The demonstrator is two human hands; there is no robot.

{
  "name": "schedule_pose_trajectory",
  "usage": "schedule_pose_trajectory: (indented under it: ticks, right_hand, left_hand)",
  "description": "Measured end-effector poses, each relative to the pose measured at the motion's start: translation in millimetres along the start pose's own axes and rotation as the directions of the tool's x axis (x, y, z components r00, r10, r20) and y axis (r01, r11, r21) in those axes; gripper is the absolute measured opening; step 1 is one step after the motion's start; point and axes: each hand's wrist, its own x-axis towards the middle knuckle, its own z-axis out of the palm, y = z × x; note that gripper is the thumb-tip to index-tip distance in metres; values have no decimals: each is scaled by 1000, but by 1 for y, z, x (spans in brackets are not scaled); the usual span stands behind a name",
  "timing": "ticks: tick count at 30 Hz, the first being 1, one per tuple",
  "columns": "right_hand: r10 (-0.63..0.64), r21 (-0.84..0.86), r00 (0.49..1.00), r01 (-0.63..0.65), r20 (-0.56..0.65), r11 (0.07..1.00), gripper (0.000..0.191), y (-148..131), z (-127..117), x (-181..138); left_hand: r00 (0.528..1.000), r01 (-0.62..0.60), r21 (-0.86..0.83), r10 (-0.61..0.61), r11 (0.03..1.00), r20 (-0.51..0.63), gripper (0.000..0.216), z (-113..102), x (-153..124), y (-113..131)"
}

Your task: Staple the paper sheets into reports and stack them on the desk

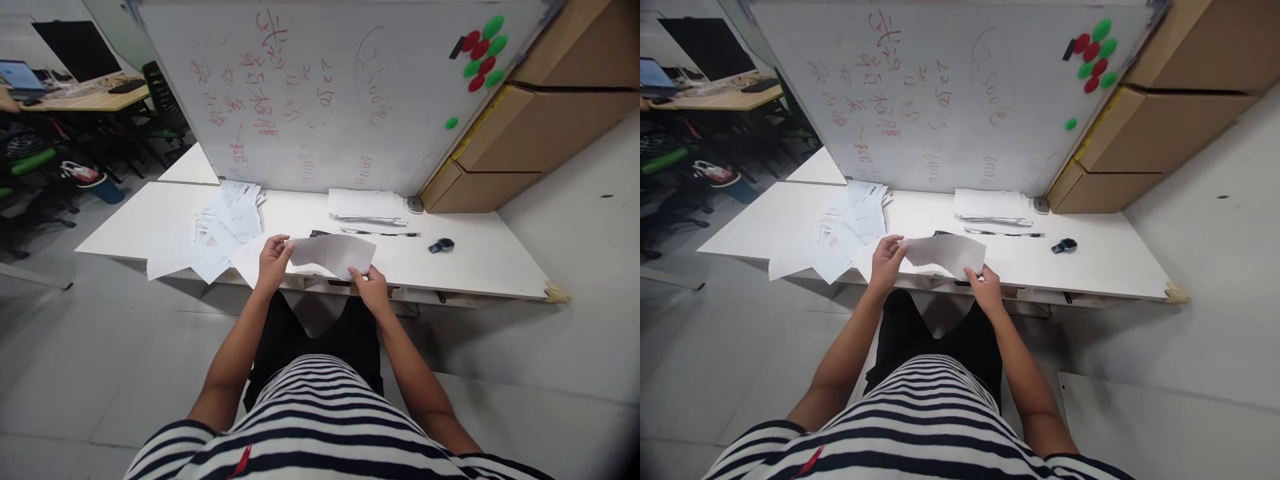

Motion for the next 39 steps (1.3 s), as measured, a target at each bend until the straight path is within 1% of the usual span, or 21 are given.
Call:
schedule_pose_trajectory:
  ticks: [2,4,7,12,14,15,17,20,22,25,28,32,35,37,38,39]
  right_hand:
    - [21,12,999,-20,-47,1000,31,7,-1,1]
    - [35,49,991,-29,-133,998,32,13,-1,0]
    - [-1,80,974,20,-228,997,33,14,-1,-3]
    - [-136,14,957,144,-257,989,30,6,-8,-4]
    - [-149,-13,948,151,-281,988,30,10,-9,-1]
    - [-134,-15,948,136,-289,991,31,14,-9,0]
    - [-59,14,958,66,-281,998,34,25,-7,4]
    - [72,76,969,-55,-237,996,40,40,-4,6]
    - [104,81,971,-89,-213,993,43,46,-3,5]
    - [84,26,983,-81,-163,996,45,50,-5,2]
    - [27,-56,996,-33,-91,998,44,52,-10,1]
    - [-39,-194,998,29,-48,981,42,54,-15,7]
    - [-32,-295,999,26,-15,955,45,54,-15,13]
    - [-12,-286,999,0,-40,958,44,53,-13,19]
    - [-10,-247,998,-4,-58,969,46,52,-11,23]
    - [-11,-189,997,-3,-72,982,54,51,-9,27]
  left_hand:
    - [1000,-12,68,13,998,-18,38,6,0,-1]
    - [1000,-19,118,22,993,-21,45,11,-2,-1]
    - [998,-68,146,69,987,-5,54,17,-6,2]
    - [981,-177,193,189,965,-43,61,17,-9,11]
    - [976,-204,206,216,957,-35,60,15,-8,12]
    - [975,-211,208,222,955,-28,60,15,-7,12]
    - [977,-204,204,212,957,-20,59,15,-5,7]
    - [988,-145,154,151,977,-29,56,18,-1,-5]
    - [995,-92,88,96,992,-35,50,21,1,-15]
    - [999,-34,7,34,999,-27,42,24,2,-27]
    - [1000,-8,-27,8,1000,-14,41,24,2,-32]
    - [1000,15,-71,-13,997,28,41,23,2,-28]
    - [998,14,-66,-10,998,62,39,23,1,-23]
    - [997,1,-45,3,999,82,37,24,1,-21]
    - [995,-5,-40,9,999,96,36,24,1,-20]
    - [994,-9,-44,14,999,113,35,24,1,-20]
